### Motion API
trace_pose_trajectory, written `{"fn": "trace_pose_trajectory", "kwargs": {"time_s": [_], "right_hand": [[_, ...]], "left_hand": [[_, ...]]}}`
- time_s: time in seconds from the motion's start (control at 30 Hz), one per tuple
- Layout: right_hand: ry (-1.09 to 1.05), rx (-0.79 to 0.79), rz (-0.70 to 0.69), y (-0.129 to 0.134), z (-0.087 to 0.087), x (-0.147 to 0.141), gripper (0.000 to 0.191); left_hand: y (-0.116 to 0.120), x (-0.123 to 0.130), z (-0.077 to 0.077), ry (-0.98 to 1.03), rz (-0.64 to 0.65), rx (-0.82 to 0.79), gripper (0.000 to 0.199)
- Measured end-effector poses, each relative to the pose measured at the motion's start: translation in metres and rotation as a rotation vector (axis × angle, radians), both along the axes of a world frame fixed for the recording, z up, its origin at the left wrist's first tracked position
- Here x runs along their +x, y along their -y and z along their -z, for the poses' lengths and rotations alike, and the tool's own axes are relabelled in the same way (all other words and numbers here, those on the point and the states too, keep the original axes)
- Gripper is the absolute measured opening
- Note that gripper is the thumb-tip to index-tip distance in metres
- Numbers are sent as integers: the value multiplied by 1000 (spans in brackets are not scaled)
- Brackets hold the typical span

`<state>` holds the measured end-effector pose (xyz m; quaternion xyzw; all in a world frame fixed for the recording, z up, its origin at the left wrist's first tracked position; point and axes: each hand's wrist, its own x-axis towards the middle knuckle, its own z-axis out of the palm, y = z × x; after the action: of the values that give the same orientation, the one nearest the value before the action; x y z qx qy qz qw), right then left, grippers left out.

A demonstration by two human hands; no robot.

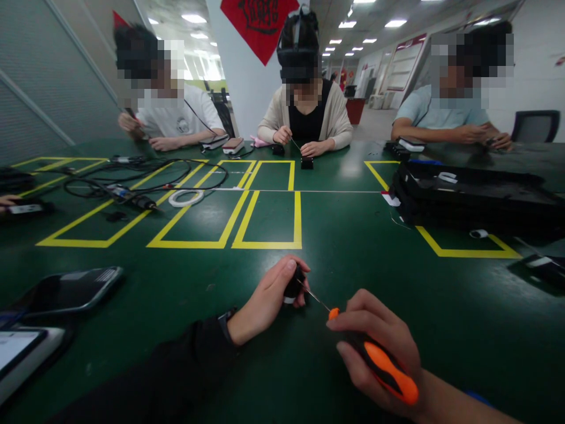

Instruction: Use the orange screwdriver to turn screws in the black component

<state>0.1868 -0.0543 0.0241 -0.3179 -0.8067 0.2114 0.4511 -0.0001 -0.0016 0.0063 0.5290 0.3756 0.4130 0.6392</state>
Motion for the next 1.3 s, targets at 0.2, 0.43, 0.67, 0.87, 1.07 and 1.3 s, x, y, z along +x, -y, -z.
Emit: {"fn": "trace_pose_trajectory", "kwargs": {"time_s": [0.2,0.43,0.67,0.87,1.07,1.3], "right_hand": [[14,-6,97,3,0,1,26],[22,32,-35,2,1,-2,18],[5,10,8,1,0,-2,25],[-34,79,-14,0,3,-2,25],[-40,72,-30,0,3,-2,26],[-48,69,-10,0,4,-1,25]], "left_hand": [[-1,0,1,12,6,5,34],[0,-1,-2,3,12,10,33],[0,-1,2,13,13,13,34],[0,-1,2,2,28,21,32],[0,-1,2,-1,30,17,32],[0,-1,3,4,29,25,32]]}}
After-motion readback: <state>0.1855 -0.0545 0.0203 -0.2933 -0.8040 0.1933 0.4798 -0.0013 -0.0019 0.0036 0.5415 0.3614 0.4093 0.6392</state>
